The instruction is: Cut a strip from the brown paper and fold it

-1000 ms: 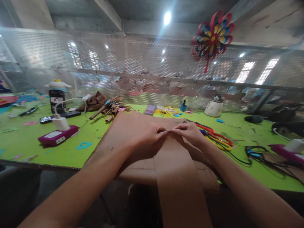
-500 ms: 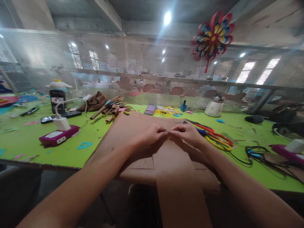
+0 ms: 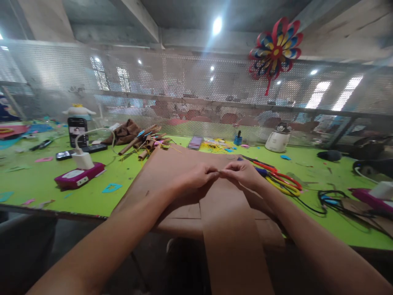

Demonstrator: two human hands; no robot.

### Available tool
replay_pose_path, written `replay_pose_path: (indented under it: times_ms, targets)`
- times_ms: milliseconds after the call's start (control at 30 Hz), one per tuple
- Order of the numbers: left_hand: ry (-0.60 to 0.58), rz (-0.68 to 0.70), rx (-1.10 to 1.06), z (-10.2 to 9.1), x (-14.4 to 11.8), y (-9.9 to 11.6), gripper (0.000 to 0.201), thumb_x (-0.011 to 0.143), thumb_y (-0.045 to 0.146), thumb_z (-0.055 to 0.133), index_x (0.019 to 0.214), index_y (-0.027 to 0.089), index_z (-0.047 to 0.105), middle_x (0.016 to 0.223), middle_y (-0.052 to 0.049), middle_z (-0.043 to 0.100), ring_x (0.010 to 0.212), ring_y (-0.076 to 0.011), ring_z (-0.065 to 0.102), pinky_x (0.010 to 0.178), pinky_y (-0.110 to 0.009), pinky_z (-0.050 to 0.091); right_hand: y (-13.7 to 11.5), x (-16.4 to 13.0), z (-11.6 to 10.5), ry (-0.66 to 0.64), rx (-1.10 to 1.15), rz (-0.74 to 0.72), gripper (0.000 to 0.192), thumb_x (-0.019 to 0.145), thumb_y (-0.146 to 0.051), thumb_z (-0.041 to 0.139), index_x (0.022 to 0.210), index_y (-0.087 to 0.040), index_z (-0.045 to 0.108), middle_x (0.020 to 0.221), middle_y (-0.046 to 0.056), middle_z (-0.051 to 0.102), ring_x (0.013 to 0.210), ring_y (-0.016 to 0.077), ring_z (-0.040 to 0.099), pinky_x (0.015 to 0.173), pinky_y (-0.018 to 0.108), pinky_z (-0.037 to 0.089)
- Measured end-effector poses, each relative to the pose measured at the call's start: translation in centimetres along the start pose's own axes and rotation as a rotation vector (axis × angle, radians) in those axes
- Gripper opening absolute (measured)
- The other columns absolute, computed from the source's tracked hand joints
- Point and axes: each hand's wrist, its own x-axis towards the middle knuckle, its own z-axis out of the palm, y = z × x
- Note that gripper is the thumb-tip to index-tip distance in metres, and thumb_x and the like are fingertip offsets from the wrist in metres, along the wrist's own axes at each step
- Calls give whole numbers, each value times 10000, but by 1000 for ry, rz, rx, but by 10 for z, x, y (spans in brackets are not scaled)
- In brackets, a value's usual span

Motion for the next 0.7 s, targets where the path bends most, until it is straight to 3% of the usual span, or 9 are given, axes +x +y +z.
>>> replay_pose_path:
  times_ms: [233, 400, 700]
  targets:
    - [-8, 24, 46, -1, 1, -7, 323, 867, 406, 457, 732, 146, 593, 630, -13, 509, 617, -122, 399, 569, -237, 319, 2, 4, 0, 4, 173, 59, 309, 623, -449, 744, 643, -153, 656, 534, -2, 557, 465, 78, 388, 454, 234, 279]
    - [-5, -42, 58, -1, 0, -9, 368, 872, 444, 432, 649, 160, 499, 577, 19, 413, 558, -102, 347, 515, -236, 257, 1, 4, 2, 45, 166, 38, 315, 611, -454, 749, 630, -154, 657, 531, 7, 560, 481, 88, 403, 459, 238, 299]
    - [16, 22, 63, -1, 1, -9, 354, 887, 431, 418, 739, 143, 561, 660, -2, 504, 609, -108, 376, 557, -231, 286, 10, 8, 7, 82, 310, 53, 366, 600, -482, 749, 659, -134, 652, 585, 5, 589, 520, 98, 462, 524, 248, 350]
